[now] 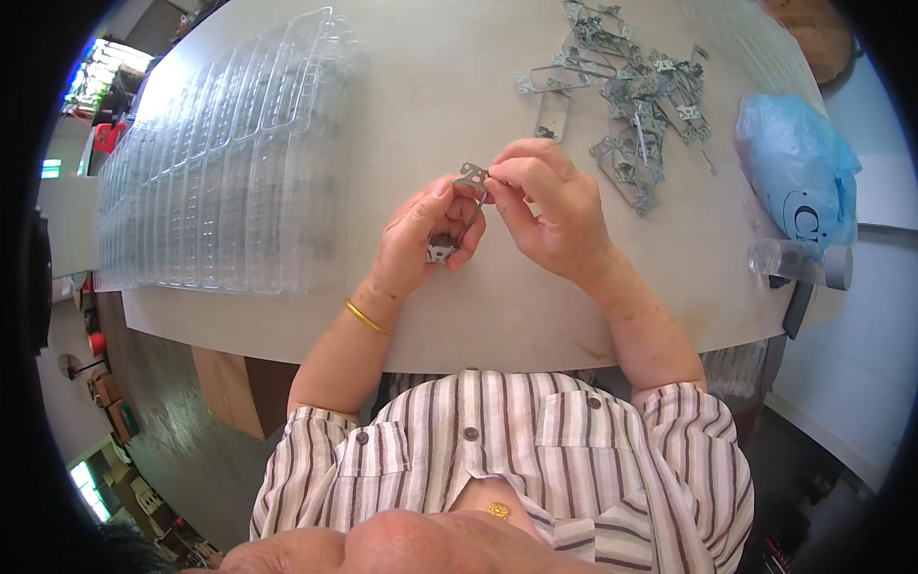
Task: The person assembles metal components by hand by inserting a pin into a bracket and then places the finished piece into a plastic tray. This process is repeated with more brackets and pins, including picking up a new tray from a stack to continue the work.
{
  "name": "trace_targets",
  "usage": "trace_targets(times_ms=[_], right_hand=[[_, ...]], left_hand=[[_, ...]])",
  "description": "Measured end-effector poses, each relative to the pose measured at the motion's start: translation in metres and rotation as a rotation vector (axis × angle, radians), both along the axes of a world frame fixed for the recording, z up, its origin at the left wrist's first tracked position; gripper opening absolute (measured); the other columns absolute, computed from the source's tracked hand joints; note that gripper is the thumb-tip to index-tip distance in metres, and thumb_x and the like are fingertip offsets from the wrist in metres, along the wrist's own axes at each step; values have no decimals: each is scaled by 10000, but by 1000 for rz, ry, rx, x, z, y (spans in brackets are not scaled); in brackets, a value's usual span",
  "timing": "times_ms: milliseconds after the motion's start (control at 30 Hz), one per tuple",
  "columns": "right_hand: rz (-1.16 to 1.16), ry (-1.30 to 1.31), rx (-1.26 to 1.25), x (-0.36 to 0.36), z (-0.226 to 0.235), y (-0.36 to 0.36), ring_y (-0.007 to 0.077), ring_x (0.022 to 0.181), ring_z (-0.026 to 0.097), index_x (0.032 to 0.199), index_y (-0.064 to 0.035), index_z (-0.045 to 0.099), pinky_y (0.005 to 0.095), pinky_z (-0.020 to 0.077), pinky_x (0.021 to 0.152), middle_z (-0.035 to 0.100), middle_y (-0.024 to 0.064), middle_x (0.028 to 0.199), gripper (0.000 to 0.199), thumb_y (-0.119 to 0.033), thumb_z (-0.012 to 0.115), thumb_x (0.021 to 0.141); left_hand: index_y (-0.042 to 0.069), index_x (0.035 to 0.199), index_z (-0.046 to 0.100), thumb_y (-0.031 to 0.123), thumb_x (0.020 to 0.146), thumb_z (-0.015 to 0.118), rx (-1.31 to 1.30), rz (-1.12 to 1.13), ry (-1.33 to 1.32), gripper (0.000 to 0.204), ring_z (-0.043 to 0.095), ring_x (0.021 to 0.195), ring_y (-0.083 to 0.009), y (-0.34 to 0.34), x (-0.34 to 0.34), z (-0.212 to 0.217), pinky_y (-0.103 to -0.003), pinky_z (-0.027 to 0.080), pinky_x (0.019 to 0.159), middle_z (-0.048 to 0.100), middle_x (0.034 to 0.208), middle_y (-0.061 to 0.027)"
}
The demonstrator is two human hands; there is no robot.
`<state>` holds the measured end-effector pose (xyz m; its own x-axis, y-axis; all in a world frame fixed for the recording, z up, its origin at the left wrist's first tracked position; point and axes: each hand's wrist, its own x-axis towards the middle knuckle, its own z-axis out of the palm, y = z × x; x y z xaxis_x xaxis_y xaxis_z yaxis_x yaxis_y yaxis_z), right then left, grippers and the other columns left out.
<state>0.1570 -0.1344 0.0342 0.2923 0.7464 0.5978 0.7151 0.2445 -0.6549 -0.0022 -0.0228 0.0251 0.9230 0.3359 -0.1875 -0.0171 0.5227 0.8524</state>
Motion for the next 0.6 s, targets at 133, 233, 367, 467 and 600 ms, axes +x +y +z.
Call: trace_targets(times_ms=[133, 233, 367, 467, 600], right_hand=[[76, 193, -22, 1, -2, -4, 154, 769, 681, 996, -17, 593, 272, 549, 631, 699, 124, 986, 188, 47, 691, 849], [161, 305, -19, 1, -9, -5, 134, 784, 677, 1031, 2, 583, 271, 557, 692, 691, 120, 1001, 190, 35, 671, 866], [213, 429, -63, 4, -7, -8, 149, 821, 687, 1071, 15, 578, 286, 570, 756, 685, 122, 1018, 202, 45, 642, 882], [223, 404, -36, 4, -2, -4, 154, 867, 688, 1077, 10, 590, 290, 575, 781, 686, 110, 1016, 202, 73, 621, 887], [138, 188, -59, 10, -6, 0, 134, 905, 676, 1050, -12, 625, 291, 576, 760, 687, 83, 1013, 184, 82, 633, 891]], left_hand=[[22, 1159, 600, 402, 1066, 326, -58, -34, 15, 477, 431, 495, -122, 3, 0, -3, -246, 336, 490, 560, 687, -91], [31, 1154, 606, 408, 1066, 316, -115, -84, -2, 484, 408, 454, -125, 6, -3, -4, -246, 327, 469, 558, 661, -95], [-2, 1136, 619, 426, 1061, 315, -189, -117, -48, 530, 400, 426, -125, 7, -1, -1, -247, 317, 441, 553, 641, -87], [-31, 1134, 621, 440, 1057, 317, -207, -156, -66, 565, 410, 425, -123, 9, -4, -2, -247, 321, 432, 552, 632, -84], [-49, 1148, 616, 444, 1060, 309, -210, -181, -129, 588, 410, 415, -127, 9, -5, -3, -245, 333, 425, 552, 618, -83]])
